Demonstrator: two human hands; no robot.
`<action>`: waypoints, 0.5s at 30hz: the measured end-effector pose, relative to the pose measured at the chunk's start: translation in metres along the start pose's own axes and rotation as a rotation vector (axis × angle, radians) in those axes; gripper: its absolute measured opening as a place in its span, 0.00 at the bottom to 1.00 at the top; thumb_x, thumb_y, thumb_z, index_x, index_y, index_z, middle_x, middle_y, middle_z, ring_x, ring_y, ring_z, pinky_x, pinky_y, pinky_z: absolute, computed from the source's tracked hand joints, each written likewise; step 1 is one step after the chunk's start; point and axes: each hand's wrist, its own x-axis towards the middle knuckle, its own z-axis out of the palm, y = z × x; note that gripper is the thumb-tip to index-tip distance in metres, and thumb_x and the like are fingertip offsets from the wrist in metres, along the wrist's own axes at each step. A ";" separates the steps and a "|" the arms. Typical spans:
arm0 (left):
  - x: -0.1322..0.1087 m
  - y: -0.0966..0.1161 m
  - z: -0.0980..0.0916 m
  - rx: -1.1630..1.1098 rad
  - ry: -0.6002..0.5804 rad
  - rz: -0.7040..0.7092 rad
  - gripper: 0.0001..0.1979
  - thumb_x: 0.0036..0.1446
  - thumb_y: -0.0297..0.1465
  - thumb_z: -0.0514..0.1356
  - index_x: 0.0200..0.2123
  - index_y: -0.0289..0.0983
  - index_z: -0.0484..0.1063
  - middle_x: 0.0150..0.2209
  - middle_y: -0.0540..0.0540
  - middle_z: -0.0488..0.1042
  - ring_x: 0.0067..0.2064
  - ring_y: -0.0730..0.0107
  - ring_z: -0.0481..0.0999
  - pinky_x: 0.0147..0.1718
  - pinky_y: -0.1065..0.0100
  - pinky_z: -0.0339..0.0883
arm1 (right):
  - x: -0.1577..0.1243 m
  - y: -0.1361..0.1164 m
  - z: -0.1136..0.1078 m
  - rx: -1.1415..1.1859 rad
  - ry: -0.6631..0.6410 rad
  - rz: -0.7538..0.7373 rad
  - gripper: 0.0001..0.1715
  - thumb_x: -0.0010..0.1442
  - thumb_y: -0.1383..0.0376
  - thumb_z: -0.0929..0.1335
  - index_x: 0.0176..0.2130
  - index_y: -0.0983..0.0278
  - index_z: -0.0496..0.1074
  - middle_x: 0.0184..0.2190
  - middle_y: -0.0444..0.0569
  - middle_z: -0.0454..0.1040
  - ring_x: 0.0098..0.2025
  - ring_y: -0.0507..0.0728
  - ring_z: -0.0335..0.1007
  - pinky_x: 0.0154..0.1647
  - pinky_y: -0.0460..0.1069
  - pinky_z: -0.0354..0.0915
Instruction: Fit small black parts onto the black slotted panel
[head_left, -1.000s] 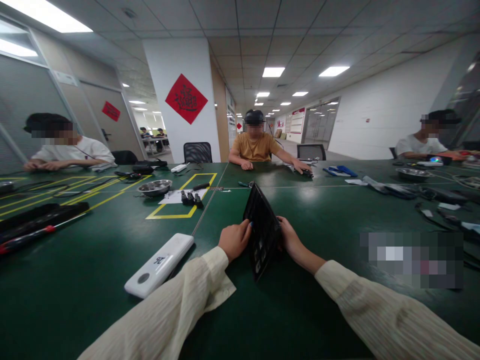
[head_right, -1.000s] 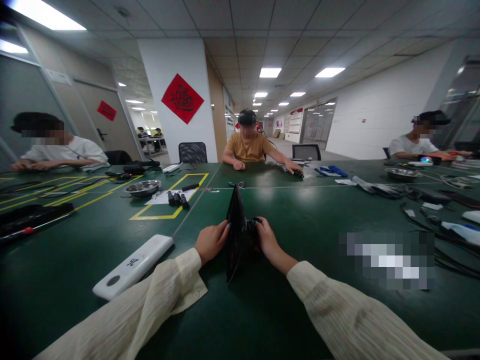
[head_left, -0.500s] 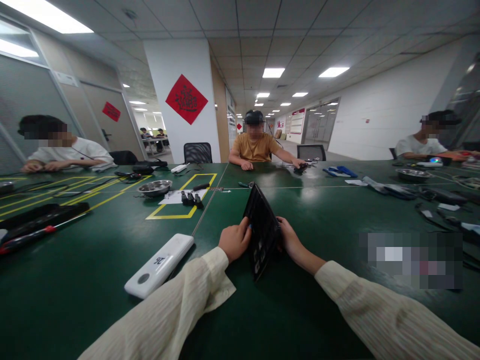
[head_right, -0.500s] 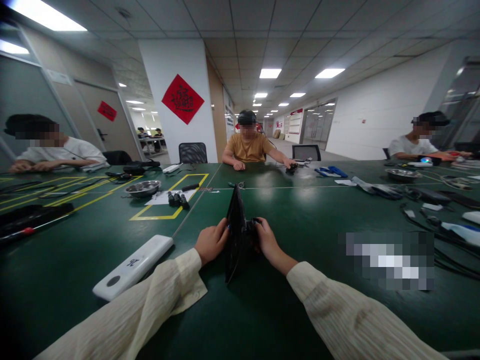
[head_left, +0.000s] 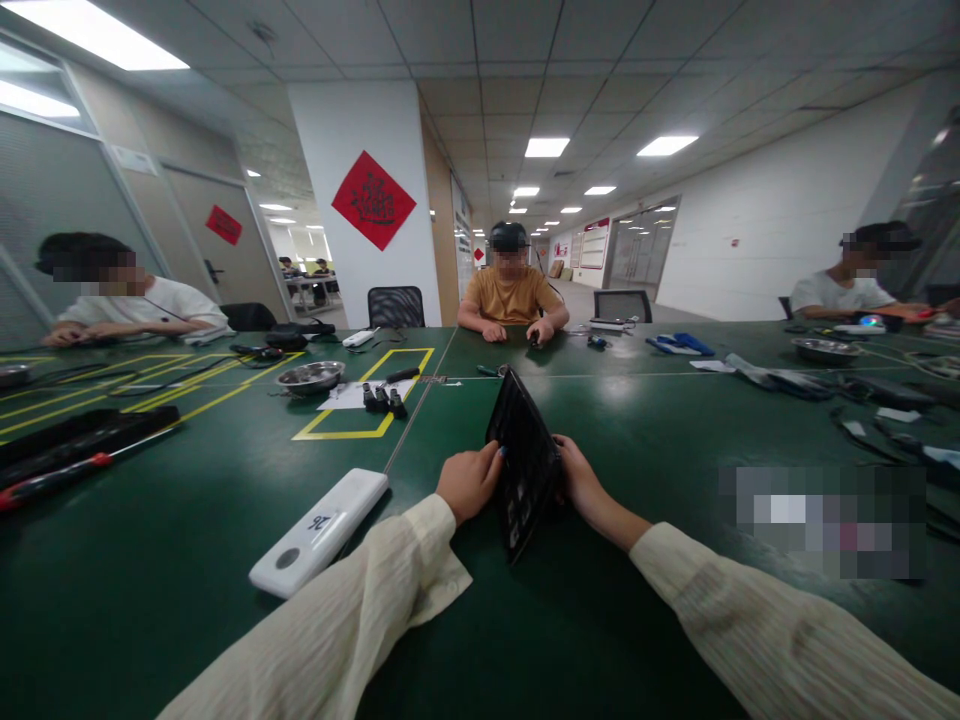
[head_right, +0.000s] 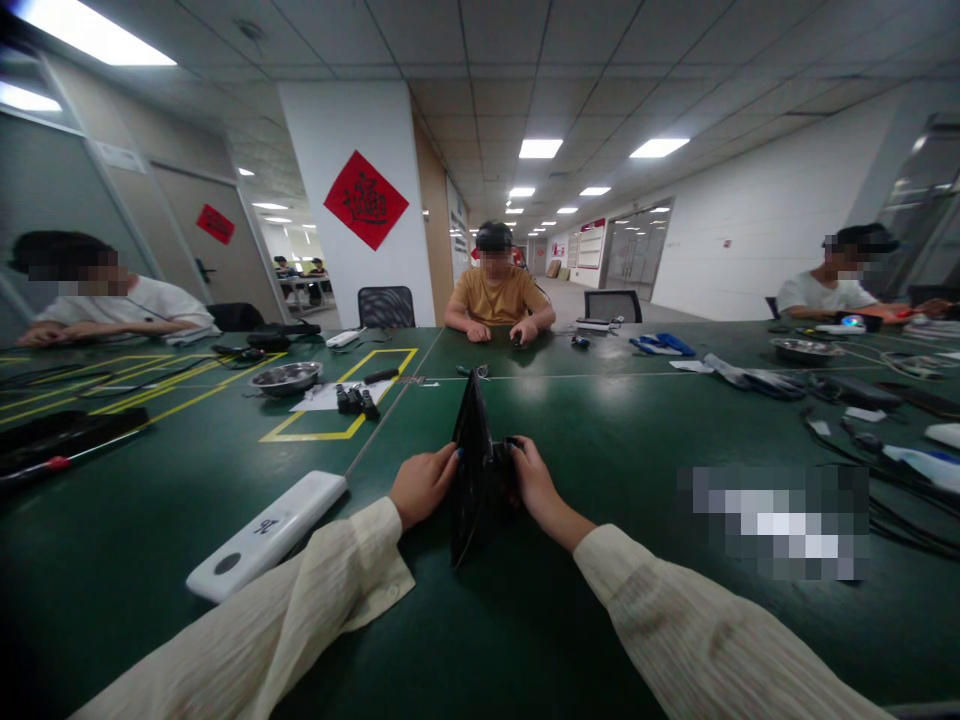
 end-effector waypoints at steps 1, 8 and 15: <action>0.000 0.000 -0.001 -0.002 -0.002 0.005 0.21 0.64 0.39 0.35 0.43 0.40 0.64 0.33 0.44 0.76 0.36 0.63 0.76 0.32 0.69 0.60 | -0.001 -0.001 0.000 -0.005 0.002 -0.003 0.21 0.58 0.55 0.58 0.47 0.64 0.58 0.17 0.38 0.64 0.12 0.50 0.58 0.09 0.43 0.53; 0.000 0.001 0.001 -0.025 -0.006 -0.037 0.23 0.63 0.40 0.35 0.39 0.39 0.67 0.34 0.44 0.76 0.37 0.64 0.75 0.33 0.69 0.61 | -0.001 -0.003 0.001 -0.006 0.001 0.012 0.20 0.58 0.55 0.58 0.47 0.63 0.57 0.16 0.37 0.63 0.11 0.49 0.57 0.09 0.43 0.52; 0.000 0.000 0.003 -0.014 0.016 -0.052 0.19 0.64 0.39 0.37 0.51 0.39 0.59 0.34 0.44 0.76 0.37 0.65 0.76 0.33 0.69 0.60 | -0.003 -0.004 0.000 -0.010 0.004 0.016 0.21 0.57 0.54 0.59 0.47 0.63 0.58 0.17 0.38 0.63 0.12 0.49 0.58 0.10 0.43 0.52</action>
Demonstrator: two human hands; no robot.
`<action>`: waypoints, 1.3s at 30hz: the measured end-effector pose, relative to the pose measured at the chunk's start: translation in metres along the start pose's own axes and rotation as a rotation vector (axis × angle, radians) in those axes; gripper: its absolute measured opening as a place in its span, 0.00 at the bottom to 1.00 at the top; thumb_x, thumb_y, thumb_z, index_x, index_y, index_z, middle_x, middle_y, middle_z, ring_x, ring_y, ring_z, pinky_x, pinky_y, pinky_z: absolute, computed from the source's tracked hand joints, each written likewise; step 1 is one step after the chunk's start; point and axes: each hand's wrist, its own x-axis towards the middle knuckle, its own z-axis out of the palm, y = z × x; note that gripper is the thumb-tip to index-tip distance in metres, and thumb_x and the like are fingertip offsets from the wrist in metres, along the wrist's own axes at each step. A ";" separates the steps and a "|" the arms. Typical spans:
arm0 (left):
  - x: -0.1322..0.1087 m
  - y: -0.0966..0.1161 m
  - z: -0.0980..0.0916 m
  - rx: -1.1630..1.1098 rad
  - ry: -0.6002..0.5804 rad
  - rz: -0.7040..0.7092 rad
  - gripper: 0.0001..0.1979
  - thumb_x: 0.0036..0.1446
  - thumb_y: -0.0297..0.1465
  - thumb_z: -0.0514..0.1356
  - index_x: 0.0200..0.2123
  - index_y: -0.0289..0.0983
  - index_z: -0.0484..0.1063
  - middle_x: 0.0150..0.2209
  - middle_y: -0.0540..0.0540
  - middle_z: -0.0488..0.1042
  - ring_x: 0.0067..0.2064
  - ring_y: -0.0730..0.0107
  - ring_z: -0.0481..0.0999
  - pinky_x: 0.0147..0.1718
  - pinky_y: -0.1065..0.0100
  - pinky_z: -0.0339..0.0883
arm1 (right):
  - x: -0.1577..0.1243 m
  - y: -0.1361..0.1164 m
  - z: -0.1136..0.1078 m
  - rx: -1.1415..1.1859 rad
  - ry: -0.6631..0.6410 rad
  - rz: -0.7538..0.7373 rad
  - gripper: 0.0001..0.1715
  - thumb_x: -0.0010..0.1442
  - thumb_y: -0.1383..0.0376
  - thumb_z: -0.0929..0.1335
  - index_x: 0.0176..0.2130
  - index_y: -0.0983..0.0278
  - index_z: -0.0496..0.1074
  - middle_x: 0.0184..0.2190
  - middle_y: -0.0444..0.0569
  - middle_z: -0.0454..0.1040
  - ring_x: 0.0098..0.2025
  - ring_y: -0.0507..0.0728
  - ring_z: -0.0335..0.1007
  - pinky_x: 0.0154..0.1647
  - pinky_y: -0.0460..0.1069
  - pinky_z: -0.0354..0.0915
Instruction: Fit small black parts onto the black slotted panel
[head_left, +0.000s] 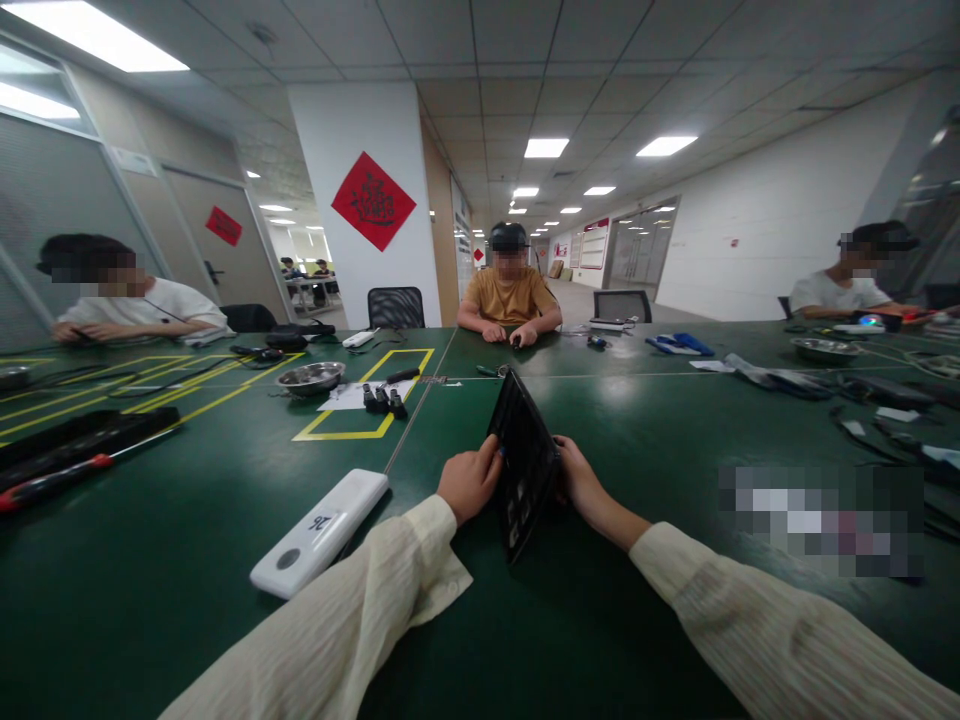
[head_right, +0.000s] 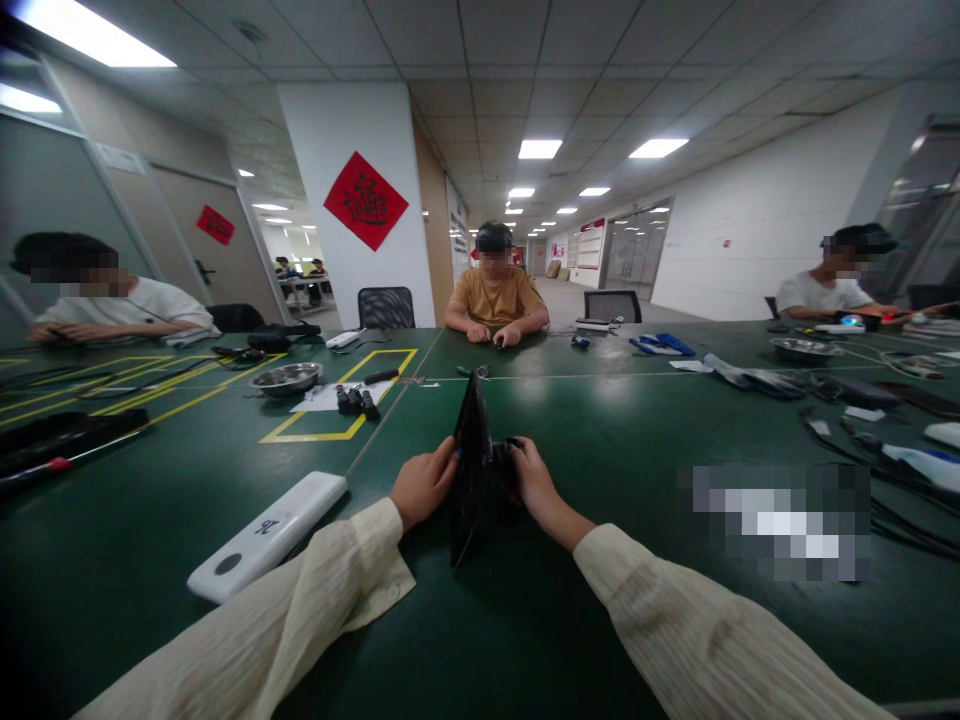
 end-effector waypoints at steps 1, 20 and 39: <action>0.000 0.000 0.000 0.002 -0.003 0.003 0.19 0.64 0.39 0.38 0.51 0.40 0.59 0.34 0.44 0.76 0.37 0.65 0.76 0.33 0.69 0.60 | -0.001 -0.001 0.000 -0.001 0.003 -0.005 0.21 0.57 0.55 0.59 0.47 0.63 0.58 0.17 0.38 0.63 0.12 0.49 0.57 0.10 0.43 0.52; 0.000 0.001 -0.007 -0.012 -0.016 0.045 0.20 0.64 0.39 0.37 0.41 0.40 0.65 0.32 0.45 0.75 0.35 0.65 0.75 0.32 0.70 0.59 | -0.002 -0.003 0.001 -0.012 0.004 -0.030 0.18 0.58 0.56 0.57 0.46 0.63 0.58 0.17 0.37 0.61 0.13 0.49 0.56 0.09 0.43 0.51; 0.001 0.001 0.000 -0.039 0.006 -0.019 0.18 0.64 0.39 0.38 0.48 0.40 0.61 0.33 0.45 0.76 0.36 0.65 0.76 0.32 0.70 0.60 | 0.002 0.002 0.001 -0.017 0.010 -0.033 0.18 0.57 0.57 0.57 0.46 0.62 0.58 0.18 0.37 0.63 0.12 0.48 0.57 0.09 0.43 0.53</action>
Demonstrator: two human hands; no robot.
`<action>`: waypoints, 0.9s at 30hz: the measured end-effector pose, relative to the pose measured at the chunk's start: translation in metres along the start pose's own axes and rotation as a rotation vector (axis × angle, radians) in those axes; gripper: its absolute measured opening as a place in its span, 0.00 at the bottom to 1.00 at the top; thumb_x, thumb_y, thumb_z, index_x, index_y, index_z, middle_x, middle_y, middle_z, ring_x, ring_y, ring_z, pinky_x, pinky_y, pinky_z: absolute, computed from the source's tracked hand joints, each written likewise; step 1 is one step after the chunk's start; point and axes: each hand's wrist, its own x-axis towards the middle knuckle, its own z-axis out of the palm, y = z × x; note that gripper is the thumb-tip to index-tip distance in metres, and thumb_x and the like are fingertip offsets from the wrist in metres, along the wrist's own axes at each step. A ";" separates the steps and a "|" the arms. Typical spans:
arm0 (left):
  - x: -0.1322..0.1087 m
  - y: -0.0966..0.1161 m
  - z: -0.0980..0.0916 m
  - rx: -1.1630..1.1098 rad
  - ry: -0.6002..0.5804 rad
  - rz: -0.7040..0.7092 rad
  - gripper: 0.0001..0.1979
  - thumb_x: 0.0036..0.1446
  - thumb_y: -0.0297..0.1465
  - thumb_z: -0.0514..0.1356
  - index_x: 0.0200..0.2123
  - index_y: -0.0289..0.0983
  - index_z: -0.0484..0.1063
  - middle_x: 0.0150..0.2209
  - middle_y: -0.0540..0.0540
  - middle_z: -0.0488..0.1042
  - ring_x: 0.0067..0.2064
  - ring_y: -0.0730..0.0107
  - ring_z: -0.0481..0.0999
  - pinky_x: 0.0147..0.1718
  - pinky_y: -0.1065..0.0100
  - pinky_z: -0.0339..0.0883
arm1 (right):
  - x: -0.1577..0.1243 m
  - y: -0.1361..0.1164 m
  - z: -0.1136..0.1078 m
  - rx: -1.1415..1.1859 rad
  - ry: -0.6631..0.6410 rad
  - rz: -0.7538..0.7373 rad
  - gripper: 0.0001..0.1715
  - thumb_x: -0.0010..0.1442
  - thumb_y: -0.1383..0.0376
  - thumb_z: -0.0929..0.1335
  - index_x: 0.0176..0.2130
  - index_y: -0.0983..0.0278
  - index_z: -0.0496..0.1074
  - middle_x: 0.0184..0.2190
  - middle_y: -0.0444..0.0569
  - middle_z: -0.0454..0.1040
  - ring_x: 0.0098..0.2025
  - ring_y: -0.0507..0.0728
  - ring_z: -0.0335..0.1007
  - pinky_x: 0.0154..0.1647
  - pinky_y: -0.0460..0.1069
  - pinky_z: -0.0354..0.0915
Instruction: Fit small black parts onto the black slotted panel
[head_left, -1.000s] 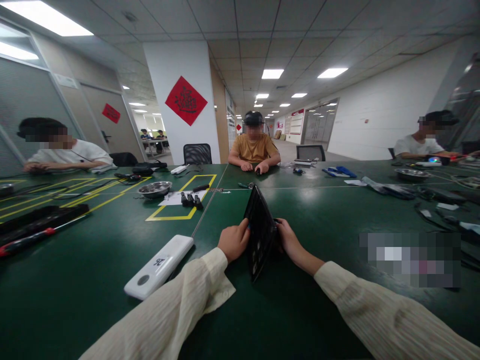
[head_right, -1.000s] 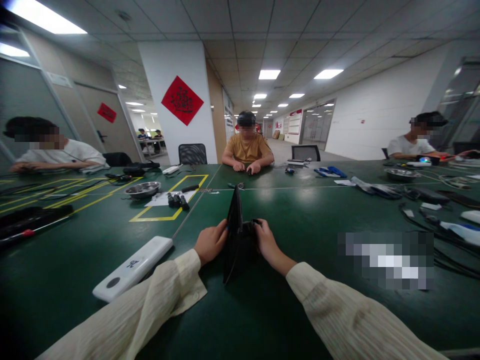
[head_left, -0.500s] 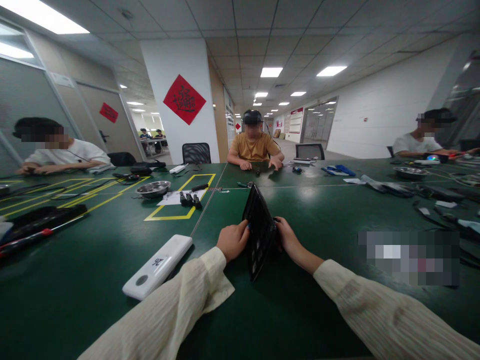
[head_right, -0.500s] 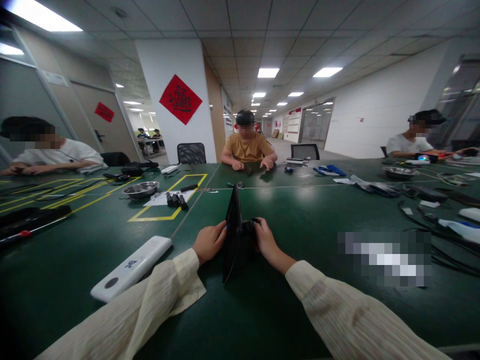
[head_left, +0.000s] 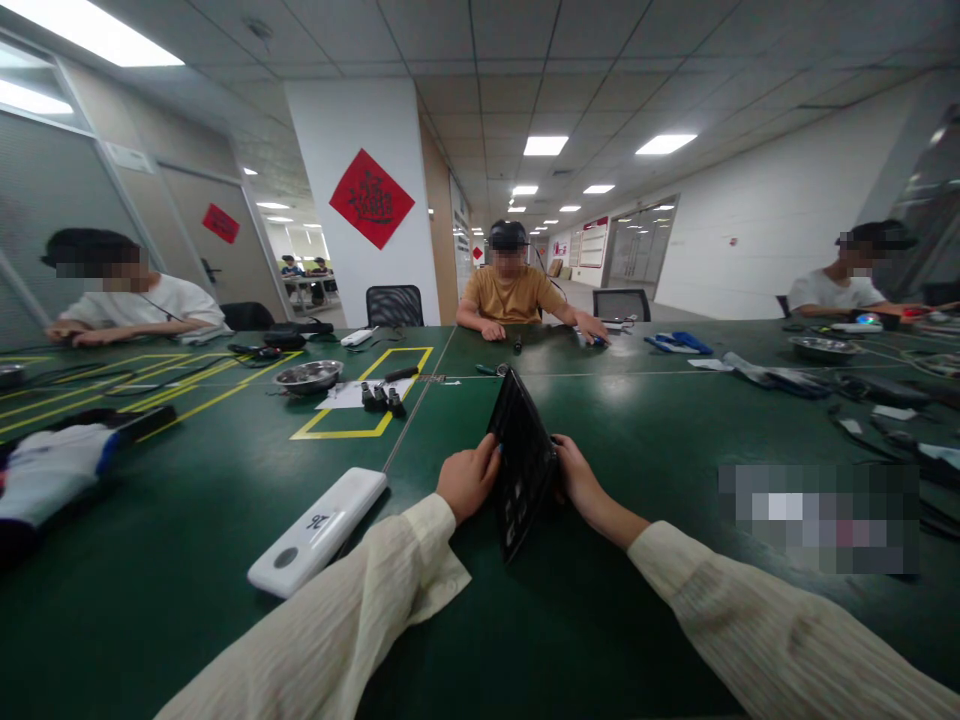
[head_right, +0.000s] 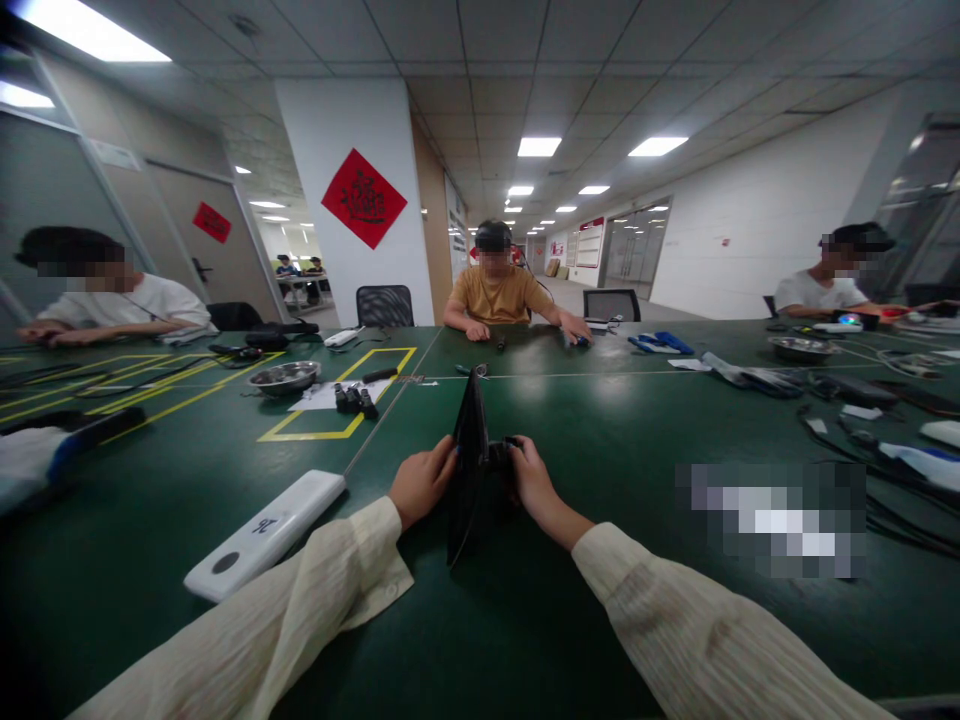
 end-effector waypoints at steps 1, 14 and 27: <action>0.000 0.000 0.000 0.011 -0.005 0.004 0.19 0.64 0.39 0.38 0.48 0.40 0.61 0.33 0.45 0.76 0.36 0.65 0.76 0.33 0.70 0.60 | 0.000 0.000 0.000 -0.002 0.003 0.003 0.18 0.57 0.57 0.58 0.46 0.63 0.58 0.18 0.37 0.63 0.12 0.48 0.57 0.09 0.43 0.53; -0.001 -0.003 -0.005 0.075 -0.013 0.071 0.20 0.63 0.39 0.37 0.45 0.41 0.64 0.32 0.44 0.76 0.35 0.65 0.75 0.31 0.69 0.60 | -0.001 -0.001 -0.001 -0.015 -0.002 0.002 0.18 0.58 0.57 0.57 0.46 0.63 0.57 0.18 0.38 0.62 0.13 0.49 0.57 0.09 0.43 0.53; -0.001 -0.001 -0.006 0.046 -0.054 0.112 0.22 0.64 0.38 0.35 0.38 0.38 0.66 0.32 0.43 0.75 0.36 0.63 0.75 0.33 0.68 0.61 | 0.000 0.000 -0.002 -0.008 -0.019 -0.002 0.19 0.58 0.57 0.57 0.47 0.63 0.57 0.18 0.38 0.62 0.13 0.49 0.58 0.10 0.43 0.53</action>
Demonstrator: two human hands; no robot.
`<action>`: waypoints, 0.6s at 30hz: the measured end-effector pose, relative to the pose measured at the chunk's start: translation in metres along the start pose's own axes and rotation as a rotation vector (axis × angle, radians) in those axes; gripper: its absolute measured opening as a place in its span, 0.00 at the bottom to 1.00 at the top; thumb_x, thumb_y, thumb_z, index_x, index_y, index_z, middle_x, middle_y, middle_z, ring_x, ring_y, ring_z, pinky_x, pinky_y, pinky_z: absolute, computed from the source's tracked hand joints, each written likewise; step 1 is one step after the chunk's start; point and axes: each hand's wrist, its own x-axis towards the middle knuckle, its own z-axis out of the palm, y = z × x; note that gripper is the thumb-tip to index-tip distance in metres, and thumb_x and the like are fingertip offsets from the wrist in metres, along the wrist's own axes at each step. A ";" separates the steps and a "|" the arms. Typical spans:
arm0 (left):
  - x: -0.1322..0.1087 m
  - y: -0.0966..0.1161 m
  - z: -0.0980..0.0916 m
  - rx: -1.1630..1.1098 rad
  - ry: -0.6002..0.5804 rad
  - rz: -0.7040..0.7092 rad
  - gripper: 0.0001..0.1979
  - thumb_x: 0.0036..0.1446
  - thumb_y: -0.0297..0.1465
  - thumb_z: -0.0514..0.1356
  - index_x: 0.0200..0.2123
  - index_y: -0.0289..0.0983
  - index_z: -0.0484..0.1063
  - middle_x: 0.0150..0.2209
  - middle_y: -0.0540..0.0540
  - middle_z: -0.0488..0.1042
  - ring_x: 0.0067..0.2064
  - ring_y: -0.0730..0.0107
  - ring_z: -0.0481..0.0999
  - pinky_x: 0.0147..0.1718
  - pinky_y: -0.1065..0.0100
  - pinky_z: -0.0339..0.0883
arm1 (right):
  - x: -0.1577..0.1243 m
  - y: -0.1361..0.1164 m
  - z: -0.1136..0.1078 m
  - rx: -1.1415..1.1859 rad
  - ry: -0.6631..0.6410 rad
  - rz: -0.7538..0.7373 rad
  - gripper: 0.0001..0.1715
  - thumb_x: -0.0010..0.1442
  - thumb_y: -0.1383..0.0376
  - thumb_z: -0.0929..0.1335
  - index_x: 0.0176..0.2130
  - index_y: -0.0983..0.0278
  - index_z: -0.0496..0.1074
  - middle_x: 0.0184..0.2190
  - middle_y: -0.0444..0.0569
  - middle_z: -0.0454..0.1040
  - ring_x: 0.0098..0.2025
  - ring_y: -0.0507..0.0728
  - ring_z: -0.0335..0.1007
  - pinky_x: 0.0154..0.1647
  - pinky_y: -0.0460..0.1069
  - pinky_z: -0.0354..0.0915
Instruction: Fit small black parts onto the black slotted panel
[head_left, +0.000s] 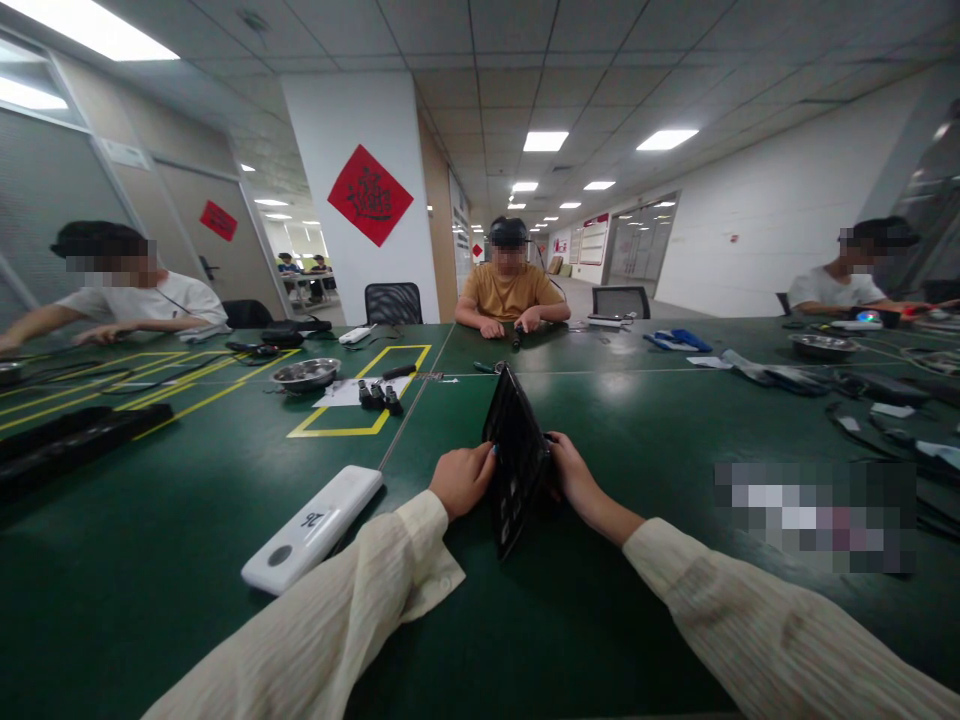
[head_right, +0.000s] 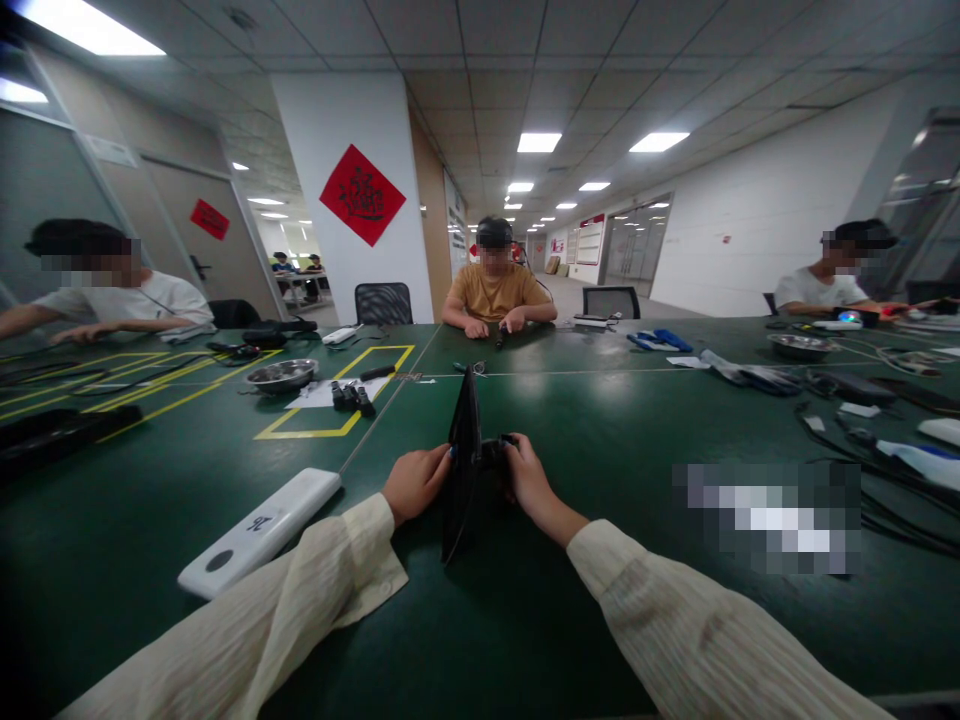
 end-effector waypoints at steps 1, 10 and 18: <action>0.000 0.000 0.000 -0.002 -0.009 -0.010 0.22 0.64 0.38 0.35 0.37 0.38 0.66 0.32 0.44 0.75 0.36 0.63 0.75 0.33 0.68 0.61 | 0.001 0.002 0.000 0.001 -0.003 0.000 0.19 0.58 0.56 0.57 0.47 0.63 0.57 0.18 0.38 0.62 0.13 0.49 0.58 0.09 0.43 0.53; -0.001 0.000 0.004 -0.025 0.042 -0.057 0.19 0.64 0.38 0.38 0.49 0.36 0.59 0.33 0.43 0.76 0.36 0.64 0.76 0.33 0.69 0.62 | 0.000 0.000 0.000 -0.003 -0.006 0.000 0.17 0.58 0.57 0.57 0.46 0.62 0.57 0.19 0.38 0.62 0.14 0.48 0.58 0.09 0.42 0.53; 0.000 -0.003 0.006 0.033 0.029 -0.027 0.20 0.62 0.35 0.40 0.52 0.34 0.58 0.33 0.41 0.76 0.36 0.61 0.76 0.34 0.67 0.62 | -0.002 -0.003 0.000 -0.014 -0.009 -0.012 0.18 0.58 0.56 0.57 0.45 0.63 0.58 0.19 0.38 0.63 0.13 0.48 0.57 0.09 0.42 0.52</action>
